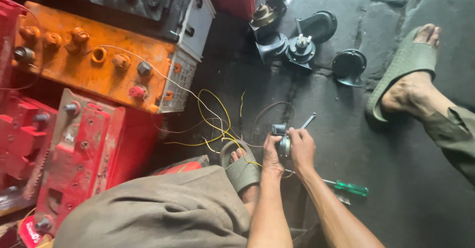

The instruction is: The person picks up a horn and uses a screwdriver to loosen a screw on its back before prying it open. They then handle the internal components and reassemble the horn by hand.

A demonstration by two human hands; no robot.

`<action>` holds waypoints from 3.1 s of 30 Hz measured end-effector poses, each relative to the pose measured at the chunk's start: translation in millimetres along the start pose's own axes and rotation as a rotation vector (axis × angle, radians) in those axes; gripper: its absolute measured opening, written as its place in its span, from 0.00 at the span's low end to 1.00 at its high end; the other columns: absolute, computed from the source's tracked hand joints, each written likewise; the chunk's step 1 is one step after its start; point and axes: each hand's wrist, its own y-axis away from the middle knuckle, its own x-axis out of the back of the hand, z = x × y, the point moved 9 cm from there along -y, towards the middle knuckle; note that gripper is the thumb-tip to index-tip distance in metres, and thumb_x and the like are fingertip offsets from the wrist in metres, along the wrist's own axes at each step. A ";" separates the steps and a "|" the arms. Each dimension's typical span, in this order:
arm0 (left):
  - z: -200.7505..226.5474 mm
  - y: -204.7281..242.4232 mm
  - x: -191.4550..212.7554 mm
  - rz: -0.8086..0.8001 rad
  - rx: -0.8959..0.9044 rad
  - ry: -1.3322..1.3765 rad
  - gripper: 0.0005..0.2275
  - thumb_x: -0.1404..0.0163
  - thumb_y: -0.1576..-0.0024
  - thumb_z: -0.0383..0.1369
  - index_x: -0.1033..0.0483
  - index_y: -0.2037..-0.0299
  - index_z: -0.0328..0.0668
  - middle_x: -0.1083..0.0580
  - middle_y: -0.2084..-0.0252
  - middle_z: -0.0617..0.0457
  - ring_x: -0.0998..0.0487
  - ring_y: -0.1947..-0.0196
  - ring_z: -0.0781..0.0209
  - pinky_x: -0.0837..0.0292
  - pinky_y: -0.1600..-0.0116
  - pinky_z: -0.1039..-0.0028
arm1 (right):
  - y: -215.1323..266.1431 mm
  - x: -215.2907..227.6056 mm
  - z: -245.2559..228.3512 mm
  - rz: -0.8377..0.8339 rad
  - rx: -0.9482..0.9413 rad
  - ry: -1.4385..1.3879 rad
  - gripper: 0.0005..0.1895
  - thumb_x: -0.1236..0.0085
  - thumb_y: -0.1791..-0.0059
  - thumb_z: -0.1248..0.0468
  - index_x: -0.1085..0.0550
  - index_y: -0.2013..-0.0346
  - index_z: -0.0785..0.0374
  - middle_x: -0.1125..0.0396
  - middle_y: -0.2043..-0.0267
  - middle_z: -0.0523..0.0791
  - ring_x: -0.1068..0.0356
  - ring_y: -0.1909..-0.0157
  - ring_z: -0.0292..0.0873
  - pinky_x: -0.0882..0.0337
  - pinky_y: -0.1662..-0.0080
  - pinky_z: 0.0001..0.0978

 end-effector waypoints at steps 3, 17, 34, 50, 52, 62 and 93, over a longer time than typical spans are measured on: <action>-3.5 -4.5 0.4 -0.021 -0.002 -0.002 0.11 0.50 0.50 0.32 0.22 0.57 0.43 0.23 0.63 0.54 0.24 0.65 0.62 0.26 0.60 0.73 | 3.7 0.8 0.5 -0.001 0.034 -0.115 0.15 0.43 0.51 0.55 0.22 0.64 0.65 0.27 0.69 0.46 0.32 0.66 0.37 0.32 0.63 0.33; -4.4 -7.8 3.9 0.008 0.001 0.020 0.11 0.50 0.48 0.31 0.23 0.56 0.44 0.25 0.64 0.56 0.24 0.65 0.64 0.26 0.60 0.74 | 7.6 2.2 -7.4 0.090 -0.036 0.101 0.21 0.42 0.48 0.47 0.23 0.61 0.65 0.26 0.65 0.53 0.25 0.62 0.49 0.29 0.57 0.42; -6.0 -2.7 9.0 0.057 0.029 -0.019 0.10 0.49 0.48 0.33 0.23 0.58 0.46 0.25 0.65 0.56 0.24 0.66 0.64 0.27 0.61 0.73 | 4.5 -0.6 8.1 0.133 0.042 0.005 0.20 0.41 0.50 0.49 0.23 0.63 0.66 0.25 0.64 0.53 0.25 0.60 0.50 0.29 0.56 0.42; -0.4 8.2 -2.3 -0.036 0.207 0.119 0.15 0.49 0.49 0.34 0.23 0.53 0.42 0.20 0.60 0.50 0.20 0.67 0.59 0.21 0.62 0.69 | -52.9 19.3 -11.2 0.177 0.248 0.435 0.17 0.37 0.55 0.66 0.30 0.55 0.69 0.28 0.59 0.60 0.28 0.55 0.65 0.30 0.53 0.55; -2.5 4.7 0.8 -0.053 0.191 0.106 0.15 0.49 0.49 0.34 0.23 0.52 0.42 0.20 0.59 0.49 0.19 0.66 0.59 0.21 0.60 0.69 | -56.8 20.3 -13.8 0.179 0.190 0.439 0.18 0.38 0.55 0.66 0.32 0.53 0.68 0.29 0.59 0.61 0.28 0.55 0.66 0.30 0.53 0.56; 5.9 11.7 -4.4 -0.060 0.160 0.007 0.14 0.49 0.49 0.34 0.23 0.53 0.45 0.20 0.59 0.52 0.20 0.65 0.61 0.22 0.62 0.70 | -59.7 31.3 -12.2 0.019 0.215 0.721 0.20 0.42 0.55 0.63 0.37 0.52 0.66 0.30 0.59 0.63 0.28 0.56 0.69 0.30 0.54 0.60; 4.0 5.9 1.5 -0.113 0.067 0.054 0.14 0.48 0.49 0.33 0.22 0.54 0.40 0.22 0.63 0.51 0.21 0.69 0.62 0.22 0.66 0.73 | -19.8 5.4 -29.1 -0.612 -0.018 -0.562 0.05 0.43 0.48 0.67 0.26 0.58 0.61 0.32 0.64 0.41 0.40 0.76 0.31 0.43 0.76 0.23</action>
